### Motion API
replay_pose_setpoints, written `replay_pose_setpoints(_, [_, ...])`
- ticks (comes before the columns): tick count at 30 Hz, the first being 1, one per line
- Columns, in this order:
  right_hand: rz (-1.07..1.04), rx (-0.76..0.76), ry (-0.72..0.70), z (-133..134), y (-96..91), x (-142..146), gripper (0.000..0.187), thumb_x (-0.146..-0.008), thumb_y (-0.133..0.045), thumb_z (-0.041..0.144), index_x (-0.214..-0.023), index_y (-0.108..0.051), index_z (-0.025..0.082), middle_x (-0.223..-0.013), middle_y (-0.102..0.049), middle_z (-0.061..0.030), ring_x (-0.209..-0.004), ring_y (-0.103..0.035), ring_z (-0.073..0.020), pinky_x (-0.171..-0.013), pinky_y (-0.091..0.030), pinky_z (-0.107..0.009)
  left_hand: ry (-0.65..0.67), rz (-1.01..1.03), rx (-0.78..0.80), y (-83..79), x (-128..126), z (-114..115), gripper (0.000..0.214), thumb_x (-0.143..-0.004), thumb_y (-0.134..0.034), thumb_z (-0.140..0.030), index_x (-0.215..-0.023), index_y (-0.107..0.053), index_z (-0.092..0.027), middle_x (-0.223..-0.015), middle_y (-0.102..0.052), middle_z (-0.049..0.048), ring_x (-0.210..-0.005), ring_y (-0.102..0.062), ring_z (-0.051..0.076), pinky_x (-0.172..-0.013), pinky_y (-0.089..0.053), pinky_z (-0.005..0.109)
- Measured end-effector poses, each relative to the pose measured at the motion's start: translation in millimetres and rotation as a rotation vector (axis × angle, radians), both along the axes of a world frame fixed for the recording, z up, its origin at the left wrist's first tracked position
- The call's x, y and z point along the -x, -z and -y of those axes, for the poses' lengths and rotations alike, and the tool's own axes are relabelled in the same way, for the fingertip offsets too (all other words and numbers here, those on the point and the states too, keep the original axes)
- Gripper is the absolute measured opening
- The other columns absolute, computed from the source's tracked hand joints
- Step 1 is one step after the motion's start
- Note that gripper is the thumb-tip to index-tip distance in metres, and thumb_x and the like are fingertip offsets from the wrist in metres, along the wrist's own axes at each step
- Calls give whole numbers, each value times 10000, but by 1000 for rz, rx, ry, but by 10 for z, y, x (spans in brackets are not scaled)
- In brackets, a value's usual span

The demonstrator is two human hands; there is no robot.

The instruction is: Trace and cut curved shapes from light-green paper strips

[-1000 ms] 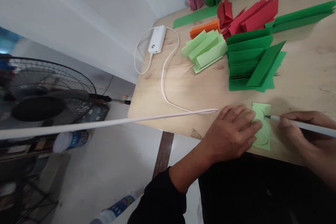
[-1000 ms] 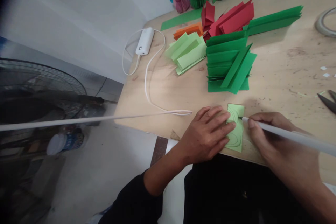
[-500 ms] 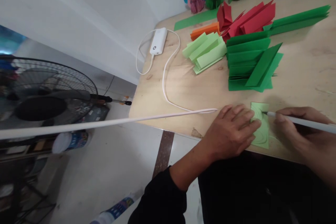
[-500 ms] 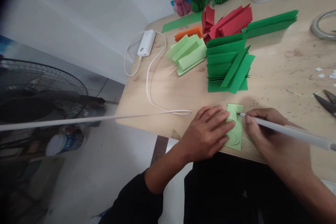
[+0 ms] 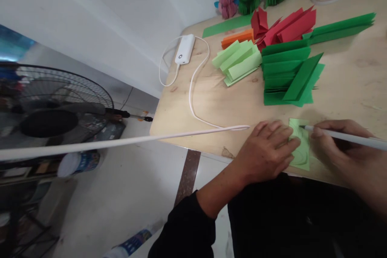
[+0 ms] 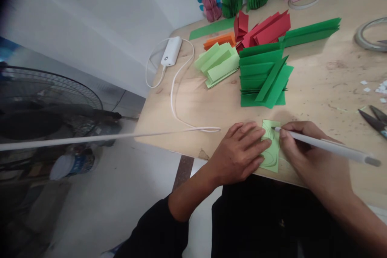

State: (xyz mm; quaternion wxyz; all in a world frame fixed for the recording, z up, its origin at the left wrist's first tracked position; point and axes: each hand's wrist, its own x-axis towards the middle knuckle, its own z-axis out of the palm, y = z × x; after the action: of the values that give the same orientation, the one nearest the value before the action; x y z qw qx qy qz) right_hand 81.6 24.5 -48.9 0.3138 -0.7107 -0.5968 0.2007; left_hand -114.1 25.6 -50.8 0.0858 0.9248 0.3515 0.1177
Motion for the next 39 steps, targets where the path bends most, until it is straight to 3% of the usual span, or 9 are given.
replay_pose_setpoints(8, [11, -22, 8, -18, -25, 13, 352, -715, -556, 585, -764, -649, 249, -696, -683, -21, -567, -614, -187, -516, -473, -329, -7, 15, -8, 19, -9, -1, 427, -951, -370, -309, -1325, -499, -147, -1364, -518, 81, -1329, -373, 248, -1123, -257, 433])
replay_pose_setpoints(21, [44, -18, -14, -35, 16, -22, 329, -703, -555, 575, -756, -629, 259, -650, -665, -6, -541, -608, -198, -530, -461, -348, -44, 36, -12, -19, -123, -20, 356, -966, -323, -268, -1140, -597, -123, -1171, -608, 76, -1237, -444, 244, -1046, -345, 406])
replay_pose_setpoints(27, [25, -23, -28, -57, 56, -35, 364, -690, -536, 605, -753, -627, 259, -691, -686, -25, -596, -634, -223, -566, -484, -376, -58, 53, -65, 52, -120, -13, 344, -959, -351, -293, -1148, -591, -135, -1319, -541, 85, -1276, -420, 236, -1075, -334, 404])
replay_pose_setpoints(39, [21, 19, -20, -26, 33, -48, 391, -691, -523, 651, -777, -631, 285, -720, -697, -16, -599, -637, -225, -565, -484, -378, -56, 44, -47, 20, -114, -11, 362, -962, -329, -292, -1142, -601, -135, -1302, -556, 93, -1273, -430, 248, -1080, -336, 410])
